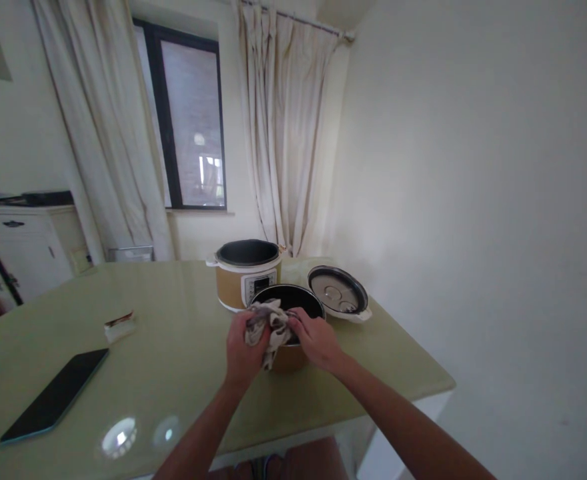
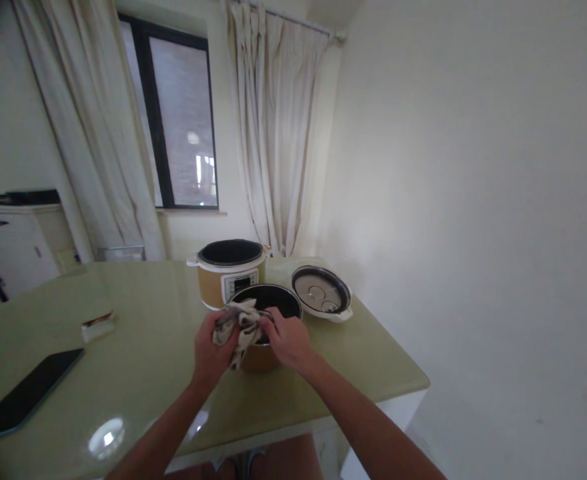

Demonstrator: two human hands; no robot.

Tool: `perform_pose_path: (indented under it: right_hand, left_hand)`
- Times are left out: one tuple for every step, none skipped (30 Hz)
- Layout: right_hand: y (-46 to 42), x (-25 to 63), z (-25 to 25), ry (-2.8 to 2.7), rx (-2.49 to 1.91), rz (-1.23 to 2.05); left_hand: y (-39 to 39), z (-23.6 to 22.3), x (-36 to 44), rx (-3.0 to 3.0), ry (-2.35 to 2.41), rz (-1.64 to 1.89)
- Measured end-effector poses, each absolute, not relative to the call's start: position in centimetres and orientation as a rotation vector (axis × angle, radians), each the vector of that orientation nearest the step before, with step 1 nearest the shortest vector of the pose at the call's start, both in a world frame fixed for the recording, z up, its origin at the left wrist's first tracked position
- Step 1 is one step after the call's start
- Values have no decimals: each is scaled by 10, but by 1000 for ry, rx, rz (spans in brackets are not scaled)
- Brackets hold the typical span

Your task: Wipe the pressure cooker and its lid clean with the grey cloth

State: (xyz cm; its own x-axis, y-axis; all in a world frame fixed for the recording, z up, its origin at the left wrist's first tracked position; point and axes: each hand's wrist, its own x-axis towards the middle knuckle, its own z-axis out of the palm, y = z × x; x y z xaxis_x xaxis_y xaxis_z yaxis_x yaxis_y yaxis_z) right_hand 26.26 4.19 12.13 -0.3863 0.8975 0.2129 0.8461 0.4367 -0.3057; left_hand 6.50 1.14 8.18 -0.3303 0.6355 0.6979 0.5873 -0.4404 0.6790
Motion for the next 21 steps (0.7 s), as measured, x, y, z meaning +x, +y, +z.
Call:
perform_pose_path:
  right_hand:
    - [41,266,121,-2381,-1473,177]
    - [41,268,121,-2429,-1433,151]
    - [42,271,122,-2487,-1389,127]
    - [43,271,123,-2549,-1348,100]
    - [43,271,125,-2607,-1313,71]
    - [43,268,126,-2659,-1288,40]
    - [42,263,127,-2699,-1266,7]
    - [41,257,127,-2732,-1238,-25]
    - [39,249,126,-2754,-1213,-52]
    - [38,242,125,-2767,-1200,-74]
    - [37,234,124,-2779,-1206,-93]
    - [36,228,123,-2791,-1231,-111]
    - [36,223,122,-2803,-1261,-128]
    - [37,220,121,-2813,-1286,-143]
    - [37,218,120,-2818,-1296,-155]
    - [38,219,119,-2821,-1287,-164]
    - [39,220,118,-2817,-1273,-171]
    - [40,223,118,-2806,-1261,-181]
    - [41,226,118,-2795,-1252,-191]
    - [41,228,118,-2789,-1248,-202]
    - [41,231,118,-2787,-1243,-213]
  left_hand:
    - [8,78,62,1604,1677,2032]
    - [5,75,57,1464,1702,2101]
    - [3,72,51,1385,1719,2131]
    - [1,69,44,1362,1730,2128]
    - [1,66,37,1375,1736,2096]
    - [2,62,31,1396,1744,2047]
    - [2,58,26,1407,1752,1993]
    - [3,53,23,1407,1747,1936]
    - [4,47,23,1394,1723,1883]
    - [4,41,24,1374,1678,1828]
    - [3,35,27,1344,1619,1773]
    - [2,29,31,1312,1552,1718]
    - [1,24,36,1284,1492,1668]
    - [0,19,41,1261,1454,1632]
    - [0,16,47,1245,1445,1612]
    - [0,13,51,1234,1462,1611]
    - [1,12,55,1226,1491,1626]
    - [3,12,58,1218,1516,1653]
    - [5,13,59,1204,1526,1692]
    - [9,14,60,1186,1517,1732]
    - [13,16,59,1171,1490,1762]
